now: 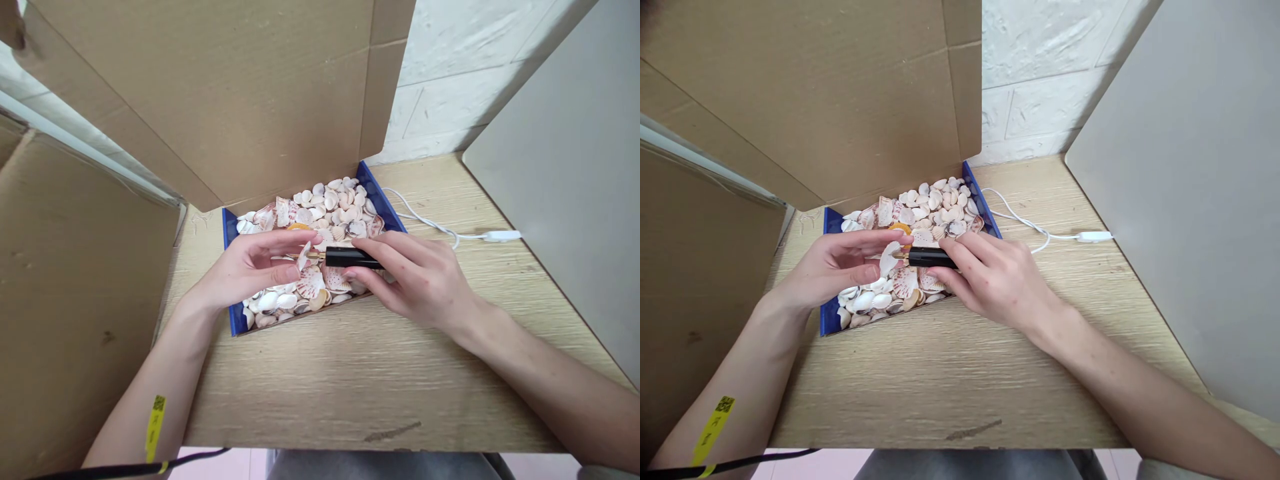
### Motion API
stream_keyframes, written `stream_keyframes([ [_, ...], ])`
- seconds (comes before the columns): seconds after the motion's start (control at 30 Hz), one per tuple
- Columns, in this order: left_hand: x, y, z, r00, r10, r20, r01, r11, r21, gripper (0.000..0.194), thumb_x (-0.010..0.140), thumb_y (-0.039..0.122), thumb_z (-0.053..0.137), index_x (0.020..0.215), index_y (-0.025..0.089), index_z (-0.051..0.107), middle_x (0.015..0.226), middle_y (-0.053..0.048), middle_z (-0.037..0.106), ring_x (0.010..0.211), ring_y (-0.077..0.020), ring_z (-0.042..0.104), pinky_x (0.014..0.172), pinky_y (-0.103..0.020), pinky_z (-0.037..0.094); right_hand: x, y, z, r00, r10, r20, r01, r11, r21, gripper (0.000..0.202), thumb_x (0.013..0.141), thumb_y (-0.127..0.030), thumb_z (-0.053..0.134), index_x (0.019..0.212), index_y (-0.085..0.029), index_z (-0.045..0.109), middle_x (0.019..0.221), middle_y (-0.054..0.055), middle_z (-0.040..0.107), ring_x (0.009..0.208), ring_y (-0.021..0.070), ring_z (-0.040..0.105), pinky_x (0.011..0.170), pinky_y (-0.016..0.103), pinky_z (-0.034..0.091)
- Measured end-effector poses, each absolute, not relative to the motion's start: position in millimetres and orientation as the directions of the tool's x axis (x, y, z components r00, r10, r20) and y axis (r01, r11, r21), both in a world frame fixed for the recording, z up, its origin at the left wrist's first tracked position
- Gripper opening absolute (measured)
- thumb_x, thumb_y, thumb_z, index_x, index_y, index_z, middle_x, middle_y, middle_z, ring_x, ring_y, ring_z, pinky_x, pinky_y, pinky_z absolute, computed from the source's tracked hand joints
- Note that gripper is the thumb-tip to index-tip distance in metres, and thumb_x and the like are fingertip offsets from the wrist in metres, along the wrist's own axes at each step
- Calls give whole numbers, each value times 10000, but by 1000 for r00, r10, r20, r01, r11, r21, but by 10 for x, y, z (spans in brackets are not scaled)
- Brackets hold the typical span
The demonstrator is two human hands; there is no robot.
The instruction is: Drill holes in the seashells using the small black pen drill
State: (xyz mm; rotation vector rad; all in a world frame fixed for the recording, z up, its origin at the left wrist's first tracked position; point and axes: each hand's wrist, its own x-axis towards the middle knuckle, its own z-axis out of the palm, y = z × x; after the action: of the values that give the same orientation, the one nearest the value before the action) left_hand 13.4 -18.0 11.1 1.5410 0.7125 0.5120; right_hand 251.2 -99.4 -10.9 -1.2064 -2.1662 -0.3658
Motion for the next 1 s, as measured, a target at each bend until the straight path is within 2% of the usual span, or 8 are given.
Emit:
stream_keyframes([
  [0.2, 142, -178, 125, 699, 696, -163, 186, 43, 982, 444, 707, 194, 783, 1136, 247, 682, 1193, -72, 685, 1034, -225, 660, 785, -315, 582, 2514, -998, -115, -383, 660, 646, 841, 538, -51, 289, 883, -347, 599, 1044, -108, 590, 832, 64, 695, 673, 135, 629, 549, 246, 452],
  [0.37, 148, -189, 144, 701, 693, -166, 197, 35, 980, 427, 710, 193, 780, 1122, 251, 687, 1174, -63, 692, 1038, -218, 652, 784, -299, 575, 2510, -993, -117, -396, 649, 650, 833, 552, -44, 297, 879, -345, 605, 1032, -91, 593, 817, 68, 688, 669, 137, 629, 539, 250, 439],
  [0.53, 139, -179, 114, 681, 726, -92, 158, -23, 987, 348, 767, 199, 739, 1109, 233, 685, 1152, -62, 691, 1003, -194, 654, 804, -276, 554, 2532, -976, -114, -384, 663, 642, 839, 541, -58, 287, 878, -333, 605, 1043, -98, 595, 803, 62, 682, 652, 136, 611, 549, 257, 441],
  [0.8, 128, -144, 27, 643, 764, 55, 8, -79, 997, 321, 837, 200, 666, 1157, 197, 650, 1204, -86, 657, 1117, -213, 611, 930, -306, 509, 2596, -956, -142, -316, 693, 648, 874, 479, -86, 240, 893, -352, 567, 1016, -147, 596, 806, 46, 677, 644, 139, 609, 540, 261, 434],
  [1.0, 102, -145, 10, 642, 766, 30, 37, -70, 997, 370, 831, 210, 673, 1199, 202, 640, 1232, -89, 653, 1104, -214, 623, 946, -314, 505, 2591, -958, -146, -333, 682, 651, 869, 490, -68, 228, 875, -335, 595, 987, -136, 604, 788, 49, 666, 621, 137, 591, 519, 265, 418],
])
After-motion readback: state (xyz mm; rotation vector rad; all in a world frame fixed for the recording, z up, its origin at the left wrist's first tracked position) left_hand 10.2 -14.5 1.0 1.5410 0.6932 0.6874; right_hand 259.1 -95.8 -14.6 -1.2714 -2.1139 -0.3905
